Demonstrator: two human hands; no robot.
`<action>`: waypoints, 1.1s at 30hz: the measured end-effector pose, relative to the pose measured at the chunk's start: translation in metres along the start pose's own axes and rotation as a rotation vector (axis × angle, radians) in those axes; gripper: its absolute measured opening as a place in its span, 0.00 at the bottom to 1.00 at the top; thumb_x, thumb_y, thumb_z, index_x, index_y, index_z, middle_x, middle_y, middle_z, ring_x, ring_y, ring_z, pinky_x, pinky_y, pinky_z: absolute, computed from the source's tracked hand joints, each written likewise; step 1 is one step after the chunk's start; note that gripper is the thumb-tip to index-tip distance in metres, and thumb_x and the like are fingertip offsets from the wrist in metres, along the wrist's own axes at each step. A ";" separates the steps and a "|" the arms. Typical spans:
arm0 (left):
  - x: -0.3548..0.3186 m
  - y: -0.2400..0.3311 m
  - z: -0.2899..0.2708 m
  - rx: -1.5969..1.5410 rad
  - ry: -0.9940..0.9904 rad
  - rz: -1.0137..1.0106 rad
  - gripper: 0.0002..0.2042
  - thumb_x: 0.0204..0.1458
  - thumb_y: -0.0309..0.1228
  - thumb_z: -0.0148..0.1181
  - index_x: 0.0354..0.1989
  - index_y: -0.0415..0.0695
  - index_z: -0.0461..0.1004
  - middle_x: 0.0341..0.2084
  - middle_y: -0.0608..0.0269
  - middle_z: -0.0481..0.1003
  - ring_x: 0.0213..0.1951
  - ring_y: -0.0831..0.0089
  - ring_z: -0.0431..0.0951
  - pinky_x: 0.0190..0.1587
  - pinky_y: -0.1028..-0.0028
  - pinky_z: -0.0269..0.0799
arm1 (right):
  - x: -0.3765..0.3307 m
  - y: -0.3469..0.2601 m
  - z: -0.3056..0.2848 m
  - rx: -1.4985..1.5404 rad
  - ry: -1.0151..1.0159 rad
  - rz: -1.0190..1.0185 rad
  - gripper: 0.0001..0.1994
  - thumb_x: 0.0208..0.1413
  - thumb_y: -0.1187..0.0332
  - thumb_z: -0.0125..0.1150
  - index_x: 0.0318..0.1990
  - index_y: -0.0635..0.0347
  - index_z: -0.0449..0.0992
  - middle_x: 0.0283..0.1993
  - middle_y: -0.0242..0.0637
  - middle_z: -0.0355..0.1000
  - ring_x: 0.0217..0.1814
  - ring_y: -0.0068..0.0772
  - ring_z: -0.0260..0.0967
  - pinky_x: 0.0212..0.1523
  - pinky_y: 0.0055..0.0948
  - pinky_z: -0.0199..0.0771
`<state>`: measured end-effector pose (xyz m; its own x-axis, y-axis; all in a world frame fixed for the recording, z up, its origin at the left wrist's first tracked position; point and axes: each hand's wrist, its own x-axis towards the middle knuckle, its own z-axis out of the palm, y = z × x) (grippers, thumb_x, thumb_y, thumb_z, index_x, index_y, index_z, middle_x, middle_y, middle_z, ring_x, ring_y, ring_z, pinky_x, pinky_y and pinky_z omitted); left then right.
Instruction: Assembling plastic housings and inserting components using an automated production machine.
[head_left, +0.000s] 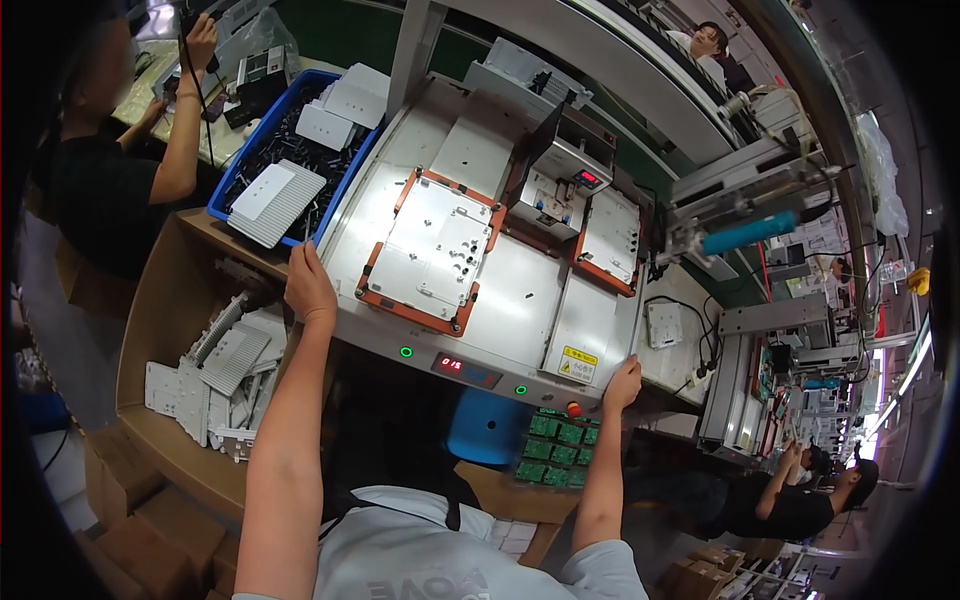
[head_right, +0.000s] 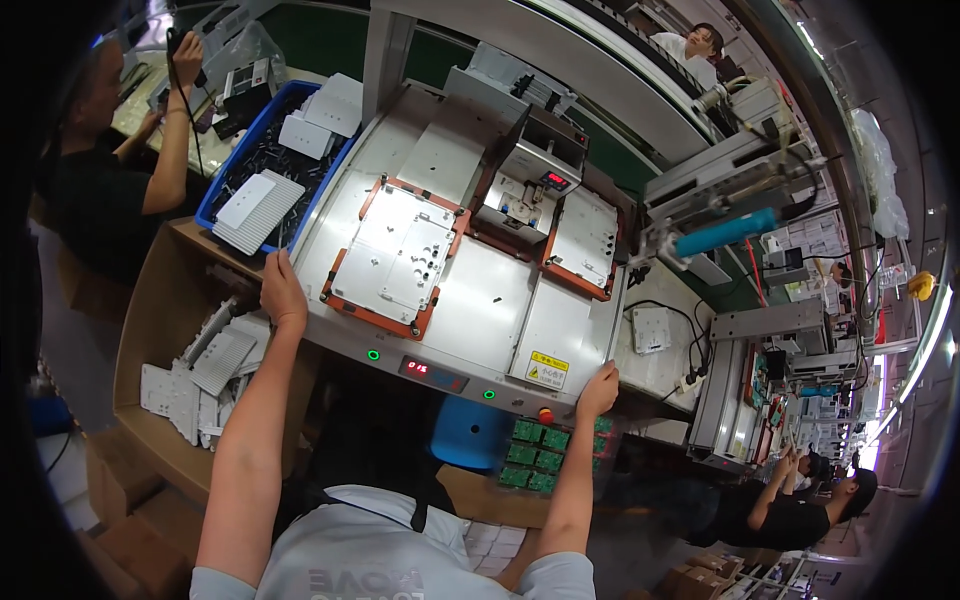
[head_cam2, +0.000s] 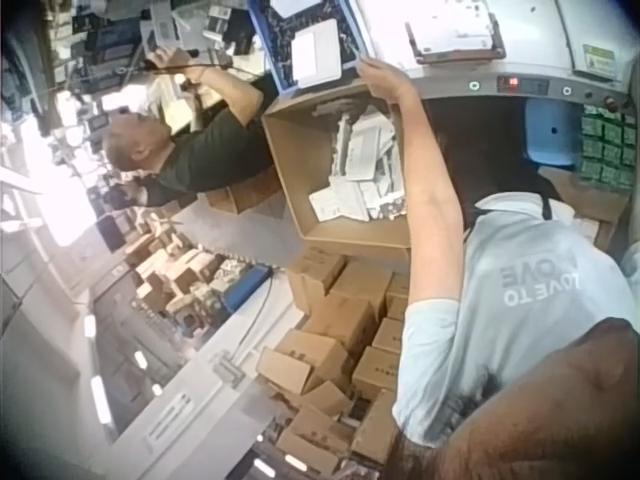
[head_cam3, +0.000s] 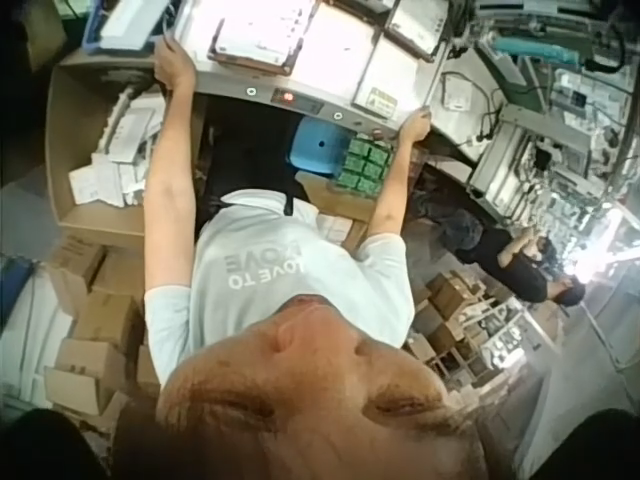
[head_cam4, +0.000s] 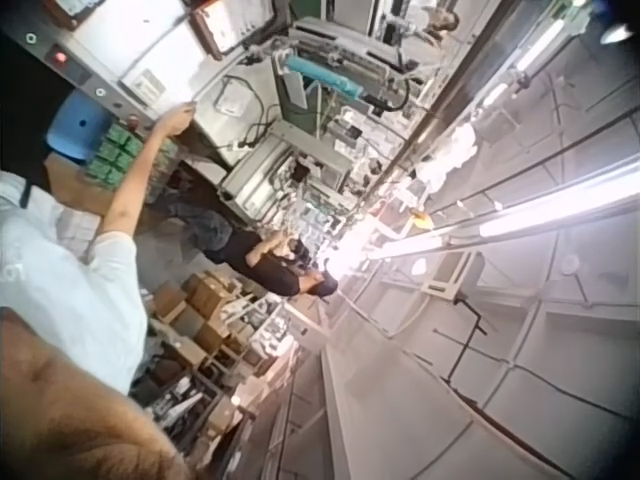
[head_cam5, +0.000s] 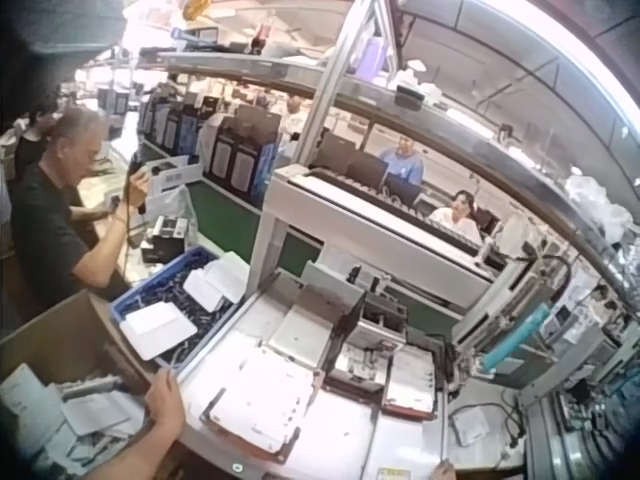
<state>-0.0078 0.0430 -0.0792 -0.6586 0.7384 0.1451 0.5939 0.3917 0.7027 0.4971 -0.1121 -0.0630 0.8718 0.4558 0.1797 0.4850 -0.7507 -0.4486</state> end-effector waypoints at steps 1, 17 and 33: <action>0.000 0.001 0.000 -0.001 -0.002 0.002 0.16 0.61 0.48 0.41 0.40 0.50 0.71 0.35 0.56 0.77 0.37 0.49 0.75 0.35 0.56 0.69 | 0.001 0.000 0.000 -0.001 0.001 0.003 0.25 0.61 0.47 0.38 0.42 0.58 0.75 0.39 0.52 0.74 0.43 0.61 0.69 0.42 0.50 0.68; -0.001 0.001 -0.001 -0.006 -0.012 -0.005 0.17 0.62 0.47 0.40 0.42 0.50 0.71 0.36 0.56 0.76 0.38 0.50 0.75 0.37 0.58 0.69 | 0.002 0.001 0.001 -0.016 0.003 0.004 0.25 0.62 0.47 0.38 0.42 0.58 0.75 0.39 0.53 0.74 0.43 0.62 0.69 0.42 0.50 0.68; -0.001 0.001 0.000 -0.022 0.011 0.011 0.16 0.62 0.47 0.40 0.40 0.50 0.71 0.34 0.56 0.76 0.37 0.50 0.75 0.35 0.58 0.69 | 0.003 0.008 0.006 0.008 0.059 -0.055 0.23 0.62 0.49 0.40 0.38 0.58 0.76 0.35 0.51 0.74 0.38 0.59 0.70 0.37 0.50 0.68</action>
<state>-0.0064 0.0423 -0.0787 -0.6571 0.7365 0.1606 0.5910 0.3711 0.7163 0.5034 -0.1138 -0.0709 0.8465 0.4673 0.2550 0.5318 -0.7211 -0.4440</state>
